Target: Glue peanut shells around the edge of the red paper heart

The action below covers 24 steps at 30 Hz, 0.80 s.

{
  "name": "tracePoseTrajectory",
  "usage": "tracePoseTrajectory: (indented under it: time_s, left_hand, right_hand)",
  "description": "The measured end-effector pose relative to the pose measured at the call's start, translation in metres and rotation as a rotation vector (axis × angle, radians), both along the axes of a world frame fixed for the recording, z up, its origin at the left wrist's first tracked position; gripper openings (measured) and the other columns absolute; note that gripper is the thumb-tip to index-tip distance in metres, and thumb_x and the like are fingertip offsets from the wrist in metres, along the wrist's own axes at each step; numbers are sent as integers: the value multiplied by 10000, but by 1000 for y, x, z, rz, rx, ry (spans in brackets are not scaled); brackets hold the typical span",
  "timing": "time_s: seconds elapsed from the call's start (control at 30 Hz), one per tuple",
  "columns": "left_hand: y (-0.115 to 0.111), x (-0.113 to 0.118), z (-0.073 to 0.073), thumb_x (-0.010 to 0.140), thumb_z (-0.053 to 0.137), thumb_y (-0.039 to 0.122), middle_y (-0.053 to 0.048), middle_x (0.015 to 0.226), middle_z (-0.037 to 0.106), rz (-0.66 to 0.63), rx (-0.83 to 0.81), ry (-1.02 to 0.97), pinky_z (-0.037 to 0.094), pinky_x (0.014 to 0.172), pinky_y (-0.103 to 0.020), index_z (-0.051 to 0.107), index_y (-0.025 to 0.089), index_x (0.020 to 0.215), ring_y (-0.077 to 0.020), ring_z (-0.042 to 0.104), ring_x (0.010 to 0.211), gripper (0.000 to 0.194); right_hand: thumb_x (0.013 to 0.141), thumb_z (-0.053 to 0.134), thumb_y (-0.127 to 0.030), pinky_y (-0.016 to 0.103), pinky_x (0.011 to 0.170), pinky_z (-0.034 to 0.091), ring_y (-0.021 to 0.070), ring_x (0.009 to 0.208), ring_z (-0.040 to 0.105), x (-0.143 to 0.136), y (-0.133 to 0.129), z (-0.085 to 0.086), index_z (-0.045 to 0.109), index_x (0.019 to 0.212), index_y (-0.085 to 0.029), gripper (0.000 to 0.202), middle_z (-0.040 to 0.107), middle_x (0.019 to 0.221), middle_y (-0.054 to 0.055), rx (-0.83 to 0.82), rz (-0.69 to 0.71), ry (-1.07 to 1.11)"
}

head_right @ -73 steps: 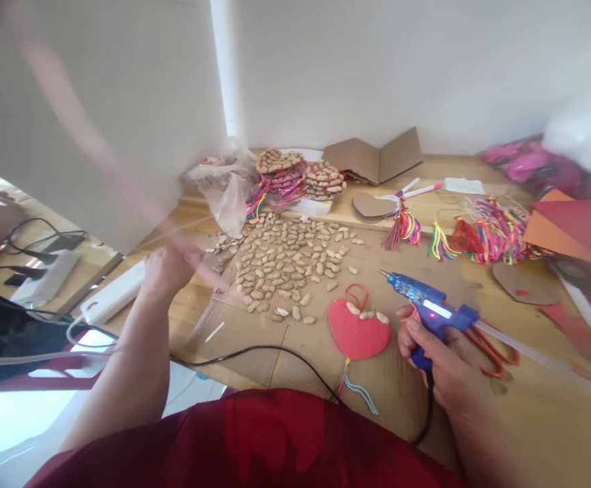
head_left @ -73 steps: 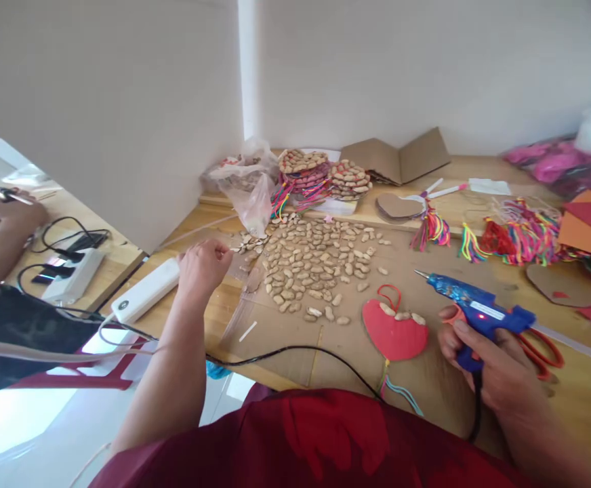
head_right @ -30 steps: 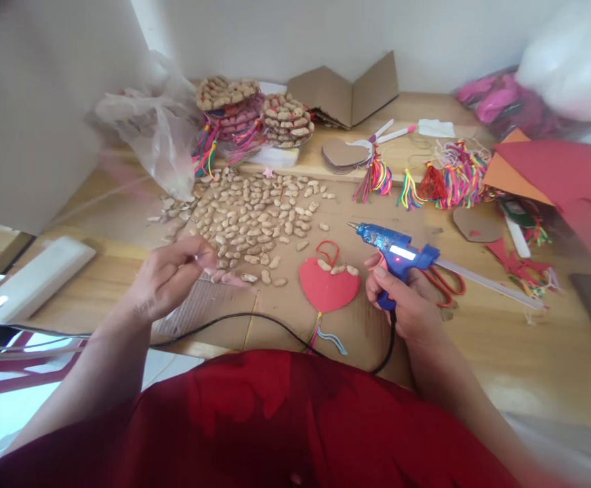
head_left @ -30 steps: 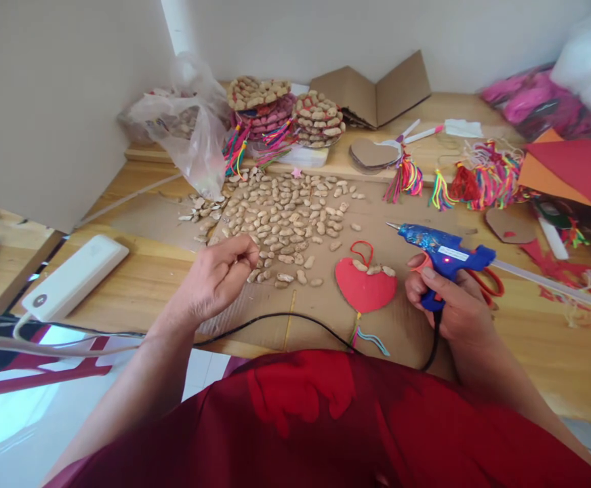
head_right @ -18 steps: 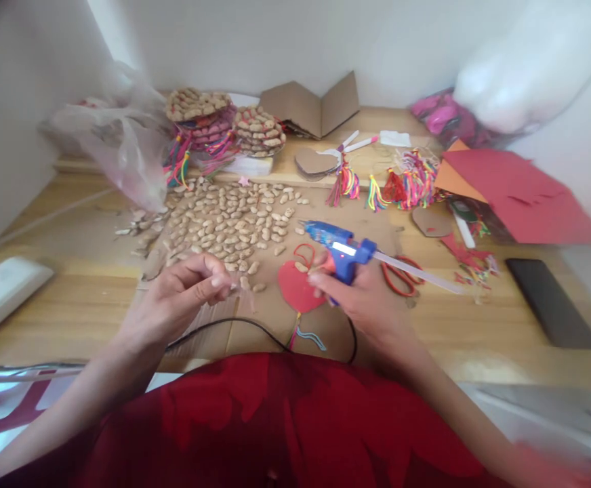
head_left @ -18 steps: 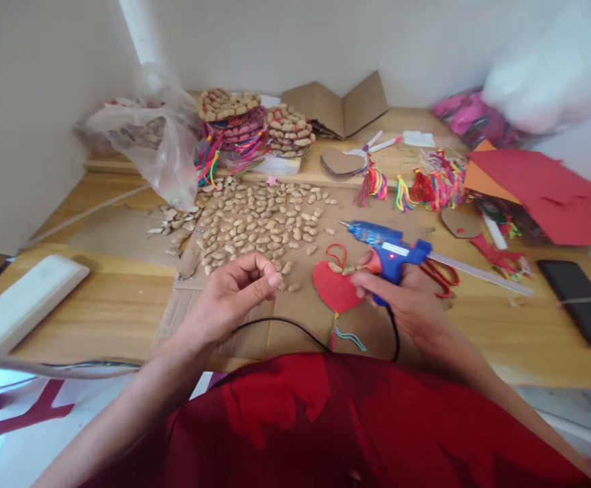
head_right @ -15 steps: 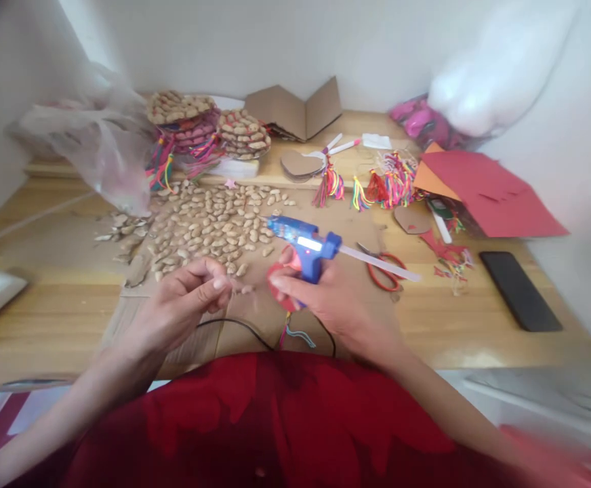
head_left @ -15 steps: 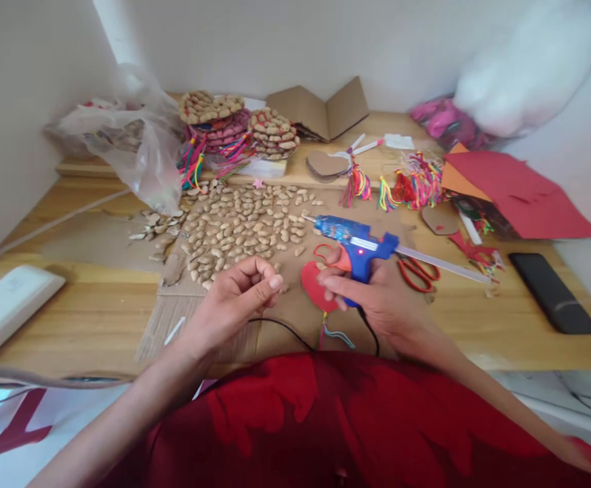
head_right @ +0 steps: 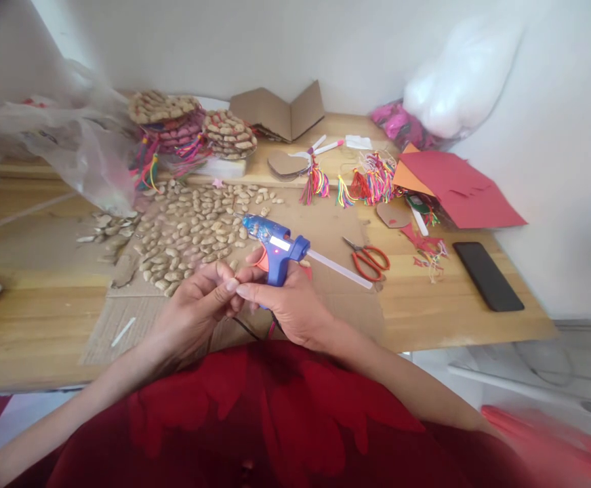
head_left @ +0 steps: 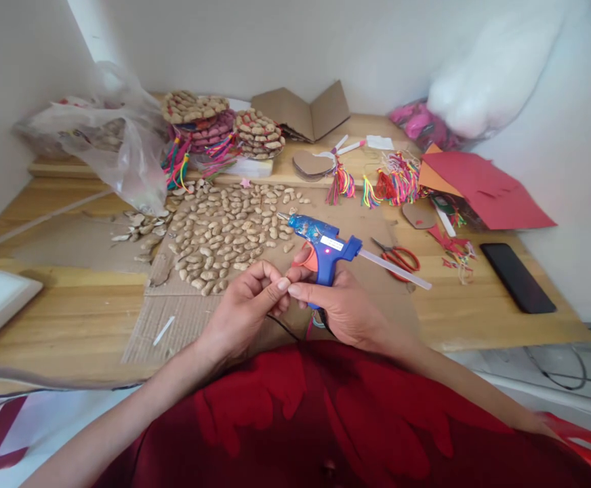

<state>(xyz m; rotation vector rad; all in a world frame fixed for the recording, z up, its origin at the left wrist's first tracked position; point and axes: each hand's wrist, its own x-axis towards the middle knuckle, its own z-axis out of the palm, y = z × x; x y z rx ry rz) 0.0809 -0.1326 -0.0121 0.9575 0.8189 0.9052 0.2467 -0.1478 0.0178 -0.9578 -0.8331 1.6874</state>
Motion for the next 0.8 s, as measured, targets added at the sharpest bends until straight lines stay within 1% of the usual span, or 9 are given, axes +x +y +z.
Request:
tracePoseTrajectory:
  time_s: [0.1, 0.3, 0.47, 0.63, 0.8]
  left_hand:
    - [-2, -1, -1, 869, 831, 501, 12, 651, 637, -21, -1, -17, 405, 587, -242, 596, 198, 804, -129, 568, 634, 389]
    - [-5, -3, 1, 885, 816, 510, 12, 650, 639, -27, 36, -16, 382, 575, -244, 597, 198, 799, -123, 549, 624, 390]
    - [-7, -2, 2, 899, 800, 506, 12, 662, 644, -36, 57, -10, 384, 579, -251, 590, 204, 810, -129, 557, 637, 378]
    - [-7, -4, 4, 887, 807, 518, 12, 662, 649, -53, 85, 15, 388, 574, -258, 579, 206, 810, -125, 546, 609, 393]
    - [-8, -3, 2, 889, 803, 527, 7, 665, 656, -66, 66, -4, 393, 583, -257, 572, 207, 816, -137, 582, 637, 402]
  right_hand:
    - [723, 890, -245, 327, 667, 495, 140, 650, 617, -1, -2, 1, 647, 890, -254, 295, 685, 753, -66, -13, -4, 7]
    - [702, 908, -234, 330, 685, 522, 144, 645, 627, -2, -5, 4, 657, 942, -259, 349, 692, 749, -63, -46, -2, 7]
    - [697, 917, -222, 335, 711, 552, 142, 662, 635, -1, -7, 3, 680, 963, -261, 358, 697, 766, -63, -57, 4, 37]
    - [711, 917, -223, 341, 735, 555, 147, 687, 651, 0, -8, 1, 686, 970, -259, 350, 703, 769, -63, -58, 11, 32]
    - [707, 921, -207, 330, 724, 551, 142, 681, 648, 0, -9, -1, 679, 951, -260, 347, 696, 759, -71, -59, 3, 37]
